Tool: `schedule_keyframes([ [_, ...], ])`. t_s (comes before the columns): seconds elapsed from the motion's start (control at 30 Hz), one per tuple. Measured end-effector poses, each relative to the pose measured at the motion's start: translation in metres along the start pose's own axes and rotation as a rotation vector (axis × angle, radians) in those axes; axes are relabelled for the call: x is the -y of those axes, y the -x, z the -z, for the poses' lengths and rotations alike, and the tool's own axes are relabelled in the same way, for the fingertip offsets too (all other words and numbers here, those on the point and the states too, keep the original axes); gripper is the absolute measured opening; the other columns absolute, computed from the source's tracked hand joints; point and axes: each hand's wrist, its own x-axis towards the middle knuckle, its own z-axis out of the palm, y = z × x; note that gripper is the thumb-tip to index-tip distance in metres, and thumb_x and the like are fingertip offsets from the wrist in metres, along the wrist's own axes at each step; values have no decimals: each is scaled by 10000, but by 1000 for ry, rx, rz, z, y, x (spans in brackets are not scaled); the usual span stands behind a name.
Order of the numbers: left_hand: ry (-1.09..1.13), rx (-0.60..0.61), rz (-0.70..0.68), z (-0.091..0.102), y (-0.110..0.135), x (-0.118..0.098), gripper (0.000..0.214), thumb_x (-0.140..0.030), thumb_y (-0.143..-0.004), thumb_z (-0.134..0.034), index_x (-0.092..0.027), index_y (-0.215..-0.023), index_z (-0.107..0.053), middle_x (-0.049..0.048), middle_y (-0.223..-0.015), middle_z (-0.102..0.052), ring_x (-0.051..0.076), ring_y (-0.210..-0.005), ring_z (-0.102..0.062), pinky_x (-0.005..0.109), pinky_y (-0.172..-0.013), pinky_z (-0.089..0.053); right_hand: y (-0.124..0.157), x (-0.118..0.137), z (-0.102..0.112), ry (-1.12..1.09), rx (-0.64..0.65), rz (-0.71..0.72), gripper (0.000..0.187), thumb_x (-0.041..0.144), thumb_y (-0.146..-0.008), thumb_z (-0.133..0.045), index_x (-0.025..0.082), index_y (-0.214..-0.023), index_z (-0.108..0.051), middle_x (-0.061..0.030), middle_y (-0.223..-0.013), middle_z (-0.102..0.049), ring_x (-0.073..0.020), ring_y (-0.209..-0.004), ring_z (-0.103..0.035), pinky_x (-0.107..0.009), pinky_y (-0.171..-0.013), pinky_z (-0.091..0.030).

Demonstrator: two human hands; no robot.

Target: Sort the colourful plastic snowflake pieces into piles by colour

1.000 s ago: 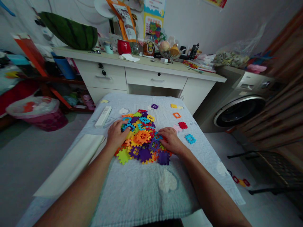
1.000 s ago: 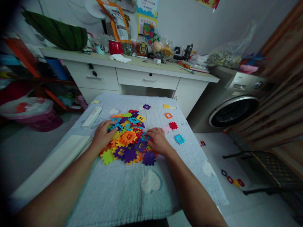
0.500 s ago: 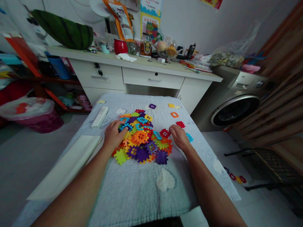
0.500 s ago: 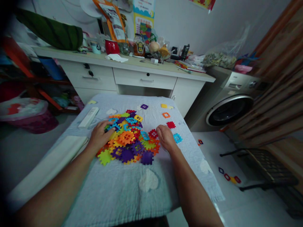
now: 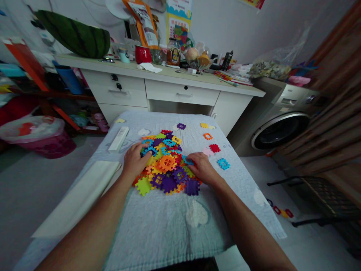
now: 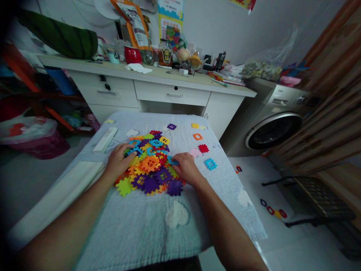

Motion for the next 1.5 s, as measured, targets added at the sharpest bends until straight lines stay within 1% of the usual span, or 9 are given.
schedule_keyframes([
  [0.1,1,5,-4,0,0,0,307,-406,-813,-549,-225,-1041,-647,75,-1152,-626,263,-1132,-578,425,-1034,-432,-2,-1,2,-7,-58,-29,211,205,-929,-494,197,-1041,-672,-83,-1022,-698,-216,-975,-591,-373,-926,-404],
  [0.23,5,7,-2,-1,0,2,328,-425,-815,-547,-220,-1050,-647,80,-1175,-620,267,-1144,-572,426,-1037,-430,3,-16,17,-54,-236,-83,211,242,-932,-466,188,-994,-660,-91,-937,-680,-212,-896,-592,-351,-856,-437],
  [0.37,-2,12,-3,0,0,2,348,-442,-820,-534,-215,-1058,-646,87,-1186,-616,276,-1146,-570,437,-1044,-423,18,-42,39,-149,-395,-307,298,295,-874,-527,187,-1144,-597,-15,-768,-620,-164,-688,-565,-282,-677,-440],
  [0.5,-9,22,11,2,0,-2,345,-446,-818,-528,-225,-1055,-645,81,-1187,-614,279,-1164,-557,436,-1047,-420,37,-70,60,-146,-458,-487,253,319,-821,-535,187,-1017,-626,27,-637,-544,-132,-565,-494,-248,-567,-376],
  [0.73,-5,28,21,2,0,-2,355,-448,-809,-529,-214,-1047,-650,95,-1192,-611,287,-1170,-551,439,-1057,-413,60,-107,75,-143,-385,-687,211,263,-726,-526,182,-881,-644,16,-607,-589,-146,-561,-534,-254,-548,-378],
  [0.9,-4,27,19,0,-1,1,327,-436,-811,-538,-240,-1050,-644,78,-1188,-610,275,-1149,-559,438,-1046,-422,63,-117,72,-38,-305,-714,171,203,-714,-546,177,-830,-670,-22,-732,-657,-160,-662,-577,-272,-627,-427],
  [1.1,-4,17,10,-1,0,2,326,-436,-816,-533,-243,-1054,-641,72,-1185,-614,269,-1154,-559,425,-1040,-428,63,-114,70,99,-164,-719,229,252,-777,-628,152,-970,-700,-92,-955,-672,-170,-777,-614,-279,-710,-459],
  [1.23,0,25,-3,0,-1,3,337,-439,-816,-526,-231,-1056,-639,77,-1172,-620,269,-1154,-562,427,-1046,-424,64,-110,66,102,-78,-654,380,366,-712,-748,171,-1030,-678,-74,-961,-649,-178,-824,-608,-283,-737,-466],
  [1.5,-5,25,17,1,0,1,335,-447,-813,-534,-227,-1042,-641,88,-1171,-619,282,-1155,-565,445,-1039,-431,59,-100,61,258,-91,-659,419,346,-674,-778,187,-1049,-678,-79,-968,-619,-198,-841,-582,-321,-776,-451],
])
